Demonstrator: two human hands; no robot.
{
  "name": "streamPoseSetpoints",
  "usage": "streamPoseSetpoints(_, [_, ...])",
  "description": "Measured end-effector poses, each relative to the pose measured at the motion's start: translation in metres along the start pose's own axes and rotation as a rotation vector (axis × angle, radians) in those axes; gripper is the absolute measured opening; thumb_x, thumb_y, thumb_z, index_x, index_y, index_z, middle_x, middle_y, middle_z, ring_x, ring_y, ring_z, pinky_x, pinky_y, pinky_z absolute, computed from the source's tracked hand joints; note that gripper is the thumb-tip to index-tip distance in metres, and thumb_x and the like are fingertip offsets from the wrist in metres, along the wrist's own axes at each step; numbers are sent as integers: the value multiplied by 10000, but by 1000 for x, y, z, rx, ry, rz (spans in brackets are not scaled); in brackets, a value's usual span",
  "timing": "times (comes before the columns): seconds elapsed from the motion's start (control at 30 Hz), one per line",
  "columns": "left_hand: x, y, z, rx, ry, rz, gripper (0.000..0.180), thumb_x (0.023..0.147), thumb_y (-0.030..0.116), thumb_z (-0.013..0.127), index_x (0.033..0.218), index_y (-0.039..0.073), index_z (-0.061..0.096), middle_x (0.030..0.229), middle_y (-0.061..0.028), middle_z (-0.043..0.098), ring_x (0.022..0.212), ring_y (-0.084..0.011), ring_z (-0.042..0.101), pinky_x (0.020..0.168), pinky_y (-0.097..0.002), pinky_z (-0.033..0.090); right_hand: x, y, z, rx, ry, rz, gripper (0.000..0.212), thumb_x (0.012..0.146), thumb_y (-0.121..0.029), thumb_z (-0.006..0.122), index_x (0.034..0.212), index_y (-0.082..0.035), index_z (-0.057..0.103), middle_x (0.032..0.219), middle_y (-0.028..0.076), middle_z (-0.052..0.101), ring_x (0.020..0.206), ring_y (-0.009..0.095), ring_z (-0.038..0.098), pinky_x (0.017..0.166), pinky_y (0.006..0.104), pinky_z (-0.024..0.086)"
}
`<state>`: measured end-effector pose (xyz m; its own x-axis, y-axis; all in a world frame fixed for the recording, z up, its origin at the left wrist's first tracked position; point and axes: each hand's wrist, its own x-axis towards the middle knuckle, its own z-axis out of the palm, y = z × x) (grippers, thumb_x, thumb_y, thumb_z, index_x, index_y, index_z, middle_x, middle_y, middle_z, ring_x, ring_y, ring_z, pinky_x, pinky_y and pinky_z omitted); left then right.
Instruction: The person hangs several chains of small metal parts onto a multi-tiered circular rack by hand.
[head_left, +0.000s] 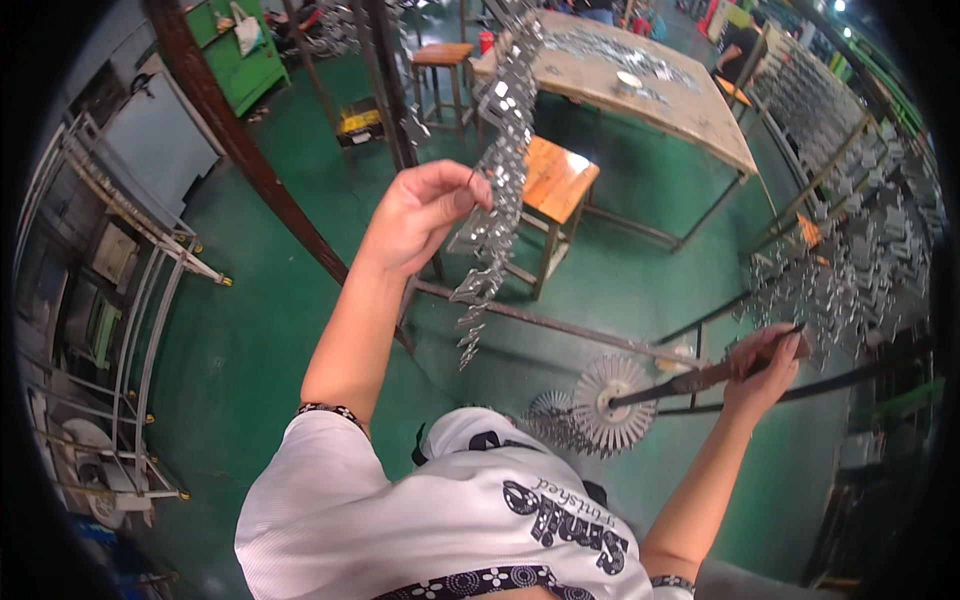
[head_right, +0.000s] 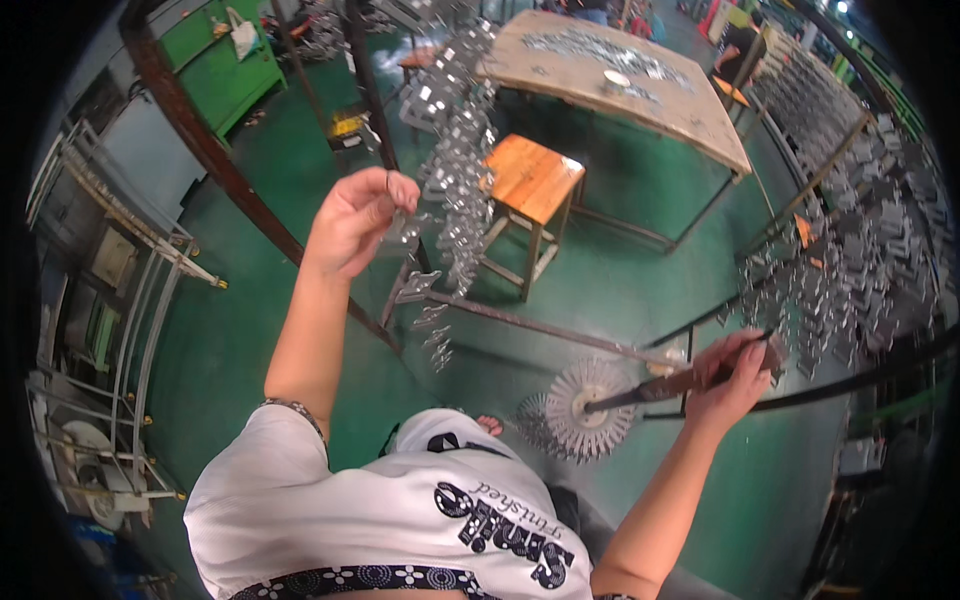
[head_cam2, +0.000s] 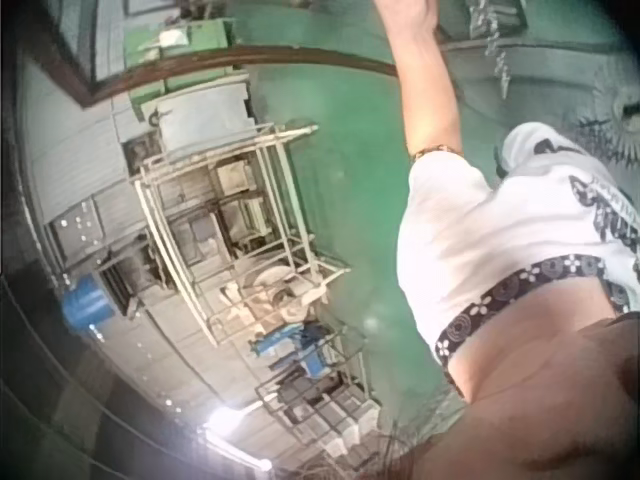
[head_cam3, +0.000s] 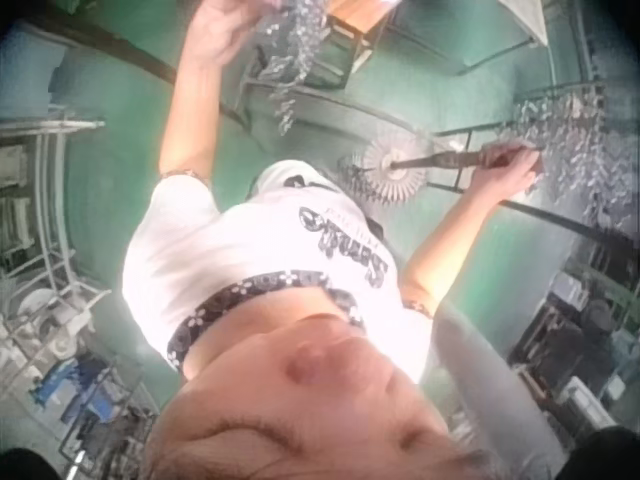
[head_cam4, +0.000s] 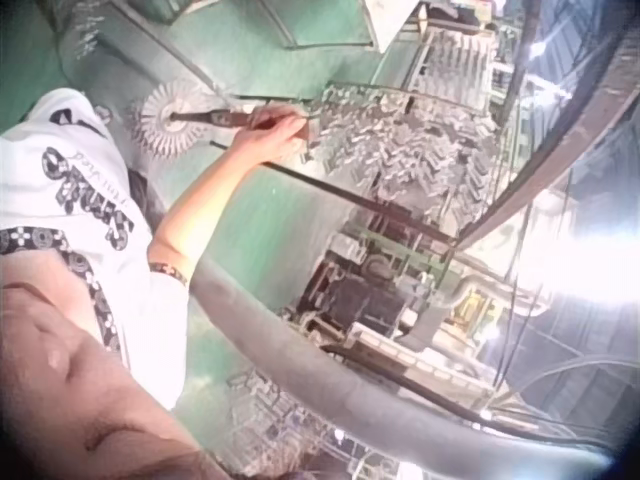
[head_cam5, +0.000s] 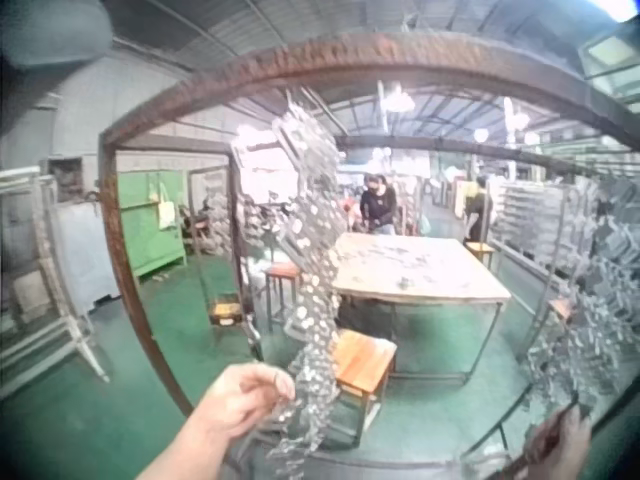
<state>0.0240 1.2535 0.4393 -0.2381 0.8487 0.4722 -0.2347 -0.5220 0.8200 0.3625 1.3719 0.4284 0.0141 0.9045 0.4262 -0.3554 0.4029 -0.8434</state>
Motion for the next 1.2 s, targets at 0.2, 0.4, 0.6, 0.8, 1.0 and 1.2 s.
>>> streamPoseSetpoints(0.2, [-57,-95,-16,53,-212,-152,61,707,-63,553,721,-7,571,763,-86,567,732,-154,541,666,-256,432,-2,-2,6,50,-63,-39,346,850,-347,443,716,-30,401,521,14,363,361,76,318,322,205,232])
streamPoseSetpoints(0.4, [-104,-184,0,1,-352,-468,89,703,-74,556,764,-24,598,795,-97,571,754,-160,537,671,-253,431,-3,-5,-2,-19,-109,-57,429,835,-433,429,688,-32,386,502,11,347,356,73,299,318,208,226])
streamPoseSetpoints(0.6, [-129,-269,7,37,-504,-625,94,718,-41,562,802,-19,600,817,-70,587,768,-136,550,704,-251,437,-4,-6,-9,20,-151,2,495,786,-532,438,677,-53,375,481,-1,323,359,78,293,328,214,232])
streamPoseSetpoints(0.8, [-141,-318,18,82,-696,-698,100,719,9,581,813,-21,597,821,-75,603,770,-144,568,708,-255,441,-3,-9,-18,1,-202,8,530,763,-583,421,669,-65,357,471,-1,324,356,87,299,337,218,236])
streamPoseSetpoints(1.0, [-157,-349,23,303,-810,-708,155,688,115,629,820,33,622,783,-56,633,729,-130,588,685,-253,447,-3,-11,-24,14,-242,24,548,753,-600,417,672,-61,364,462,9,341,357,93,307,336,224,244])
streamPoseSetpoints(1.2, [-156,-355,30,281,-808,-768,138,686,79,614,815,31,623,788,-46,630,734,-122,573,669,-246,442,-2,-10,-26,31,-270,33,553,751,-601,419,667,-58,363,464,14,349,362,96,312,340,226,249])
